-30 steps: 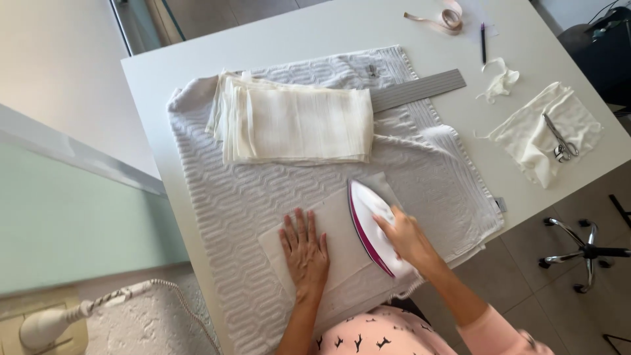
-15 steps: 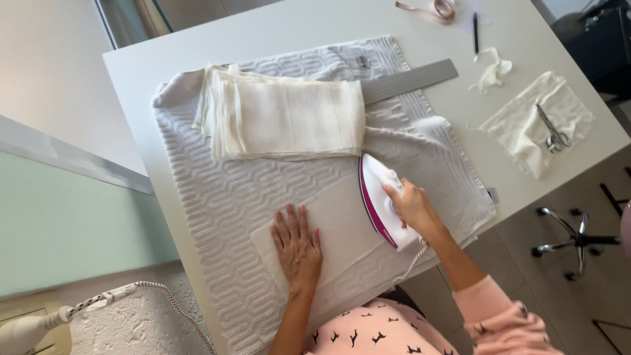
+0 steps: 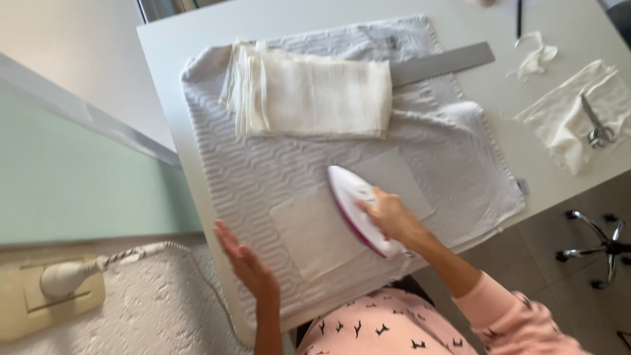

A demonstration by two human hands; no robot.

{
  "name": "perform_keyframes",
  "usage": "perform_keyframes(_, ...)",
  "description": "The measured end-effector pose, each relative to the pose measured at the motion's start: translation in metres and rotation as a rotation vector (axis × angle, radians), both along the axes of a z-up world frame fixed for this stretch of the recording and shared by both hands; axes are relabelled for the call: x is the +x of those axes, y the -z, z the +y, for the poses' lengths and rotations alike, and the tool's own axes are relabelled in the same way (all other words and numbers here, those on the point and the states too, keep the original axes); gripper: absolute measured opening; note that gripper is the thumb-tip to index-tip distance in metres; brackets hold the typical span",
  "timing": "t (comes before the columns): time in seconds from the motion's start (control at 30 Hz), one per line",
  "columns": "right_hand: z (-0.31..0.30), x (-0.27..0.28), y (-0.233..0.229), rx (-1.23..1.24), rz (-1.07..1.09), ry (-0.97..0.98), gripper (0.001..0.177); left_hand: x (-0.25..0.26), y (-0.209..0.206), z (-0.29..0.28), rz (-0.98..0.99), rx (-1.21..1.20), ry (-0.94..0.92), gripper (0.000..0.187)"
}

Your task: Ironing and folding small pieces of white fabric on a table in a workshop.

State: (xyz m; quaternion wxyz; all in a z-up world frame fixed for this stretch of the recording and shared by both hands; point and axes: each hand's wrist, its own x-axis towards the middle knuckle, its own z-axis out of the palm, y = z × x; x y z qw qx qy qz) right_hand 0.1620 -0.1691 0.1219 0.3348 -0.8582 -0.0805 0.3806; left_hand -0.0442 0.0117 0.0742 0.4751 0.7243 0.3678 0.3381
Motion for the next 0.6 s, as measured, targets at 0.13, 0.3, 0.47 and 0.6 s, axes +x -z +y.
perform_keyframes(0.13,0.058,-0.042,0.006,-0.051,0.094,-0.261,0.05,-0.021,-0.019,0.003,-0.082,0.121,-0.069,0.053)
perform_keyframes(0.3,0.091,-0.103,0.015,0.038,0.078,-0.402,0.048,-0.026,-0.02,-0.014,-0.065,0.142,-0.025,0.054)
perform_keyframes(0.47,0.043,-0.122,0.023,-0.08,-0.128,-0.576,0.057,-0.003,0.003,-0.03,-0.074,0.125,0.15,0.055)
perform_keyframes(0.6,-0.02,-0.063,0.029,-0.073,-0.056,-0.155,0.066,0.03,0.052,-0.047,0.4,0.479,0.377,0.063)
